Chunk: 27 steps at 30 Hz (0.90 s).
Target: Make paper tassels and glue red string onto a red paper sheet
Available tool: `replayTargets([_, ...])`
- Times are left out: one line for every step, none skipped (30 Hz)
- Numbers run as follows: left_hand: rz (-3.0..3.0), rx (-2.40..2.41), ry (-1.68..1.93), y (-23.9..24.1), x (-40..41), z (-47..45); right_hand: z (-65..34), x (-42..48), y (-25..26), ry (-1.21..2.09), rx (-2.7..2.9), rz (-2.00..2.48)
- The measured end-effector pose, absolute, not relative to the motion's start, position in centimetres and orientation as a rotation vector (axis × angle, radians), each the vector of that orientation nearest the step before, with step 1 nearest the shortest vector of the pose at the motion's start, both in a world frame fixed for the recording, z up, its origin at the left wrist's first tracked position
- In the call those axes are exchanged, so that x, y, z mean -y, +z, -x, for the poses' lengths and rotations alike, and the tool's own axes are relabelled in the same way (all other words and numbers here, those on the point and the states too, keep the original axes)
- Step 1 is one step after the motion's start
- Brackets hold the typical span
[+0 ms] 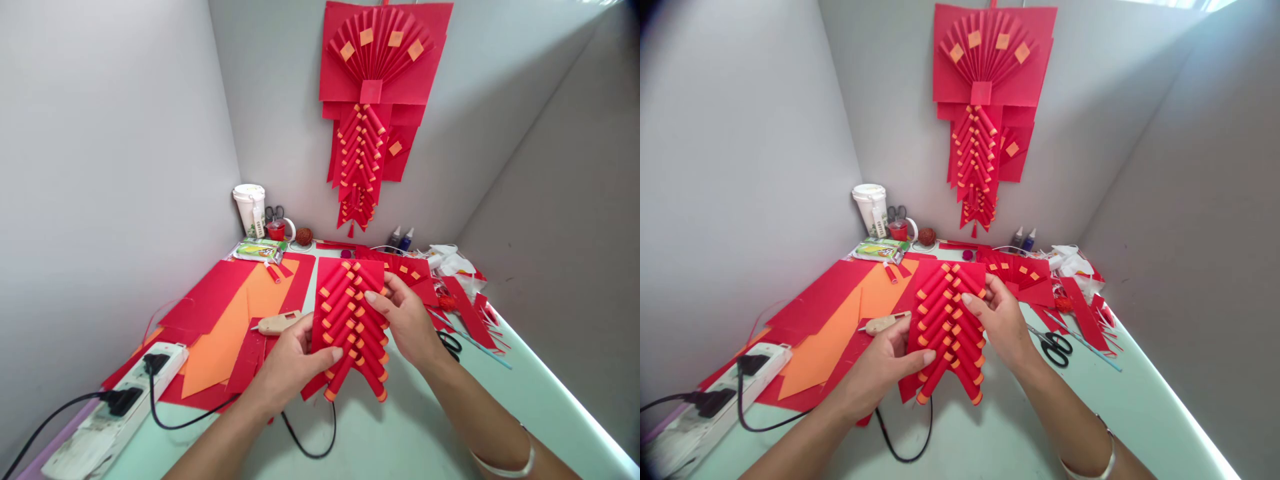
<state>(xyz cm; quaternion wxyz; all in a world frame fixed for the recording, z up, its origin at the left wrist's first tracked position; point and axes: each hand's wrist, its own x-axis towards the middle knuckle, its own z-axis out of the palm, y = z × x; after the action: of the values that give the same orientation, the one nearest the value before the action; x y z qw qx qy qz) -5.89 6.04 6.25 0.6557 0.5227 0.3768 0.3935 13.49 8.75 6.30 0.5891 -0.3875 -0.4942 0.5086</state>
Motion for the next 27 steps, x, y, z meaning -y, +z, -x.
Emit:
replayTargets([-1.165,-0.843,0.896,6.3,-6.0,5.9,-13.4,-8.6,6.3,1.181,1.138,0.910])
replayTargets([-1.145,-0.838,0.904,6.3,-6.0,5.9,-13.2,-8.5,6.3,1.181,1.134,0.917])
replayTargets([-1.127,-0.844,0.916,6.2,-6.0,5.9,-13.1,-8.4,6.3,1.183,1.137,0.925])
replayTargets([-1.111,-0.856,0.927,6.2,-6.0,6.0,-13.0,-8.2,6.3,1.184,1.146,0.934])
replayTargets([-1.099,-0.872,0.935,6.1,-6.0,6.0,-12.9,-8.1,6.3,1.186,1.158,0.938])
replayTargets([-1.091,-0.886,0.942,6.0,-6.0,6.1,-12.8,-8.0,6.3,1.191,1.173,0.934])
replayTargets([-1.087,-0.895,0.946,5.9,-6.0,6.2,-12.7,-7.9,6.3,1.200,1.188,0.921])
replayTargets([-1.088,-0.896,0.944,5.8,-6.1,6.2,-12.6,-7.8,6.4,1.211,1.198,0.905])
replayTargets([-1.091,-0.891,0.940,5.7,-6.1,6.3,-12.6,-7.7,6.4,1.219,1.203,0.892])
replayTargets([-1.094,-0.886,0.935,5.6,-6.1,6.3,-12.5,-7.7,6.5,1.225,1.208,0.885])
replayTargets([-1.098,-0.884,0.929,5.7,-6.1,6.3,-12.5,-7.7,6.5,1.222,1.211,0.884])
replayTargets([-1.101,-0.885,0.923,5.7,-6.1,6.3,-12.4,-7.6,6.5,1.213,1.213,0.886])
replayTargets([-1.105,-0.890,0.917,5.8,-6.0,6.3,-12.4,-7.6,6.5,1.204,1.214,0.890])
replayTargets([-1.112,-0.893,0.913,5.9,-6.0,6.3,-12.5,-7.6,6.5,1.198,1.212,0.894])
replayTargets([-1.119,-0.888,0.911,6.0,-6.0,6.3,-12.5,-7.6,6.4,1.199,1.204,0.901])
replayTargets([-1.129,-0.877,0.913,6.2,-6.0,6.3,-12.6,-7.6,6.4,1.200,1.189,0.908])
replayTargets([-1.141,-0.866,0.926,6.3,-6.0,6.3,-12.6,-7.7,6.3,1.204,1.169,0.917])
replayTargets([-1.155,-0.865,0.951,6.5,-6.0,6.4,-12.7,-7.7,6.3,1.208,1.150,0.925])
replayTargets([-1.168,-0.877,0.989,6.6,-6.0,6.4,-12.8,-7.8,6.3,1.206,1.133,0.930])
replayTargets([-1.176,-0.902,1.033,6.6,-6.0,6.5,-13.0,-7.8,6.3,1.194,1.121,0.932])
replayTargets([-1.181,-0.932,1.078,6.7,-6.0,6.6,-13.1,-7.8,6.3,1.179,1.114,0.934])
replayTargets([-1.183,-0.959,1.115,6.7,-6.0,6.7,-13.2,-7.9,6.4,1.163,1.111,0.935])
replayTargets([-1.182,-0.978,1.140,6.7,-5.9,6.8,-13.3,-7.9,6.4,1.148,1.110,0.935])
replayTargets([-1.178,-0.988,1.154,6.7,-5.9,6.8,-13.3,-7.9,6.5,1.137,1.110,0.934])
replayTargets([-1.177,-0.999,1.161,6.7,-5.9,6.8,-13.3,-7.9,6.5,1.135,1.111,0.933])
replayTargets([-1.180,-1.017,1.163,6.7,-5.9,6.7,-13.3,-7.8,6.5,1.136,1.114,0.933])
replayTargets([-1.187,-1.048,1.164,6.7,-5.9,6.6,-13.3,-7.8,6.5,1.137,1.117,0.938])
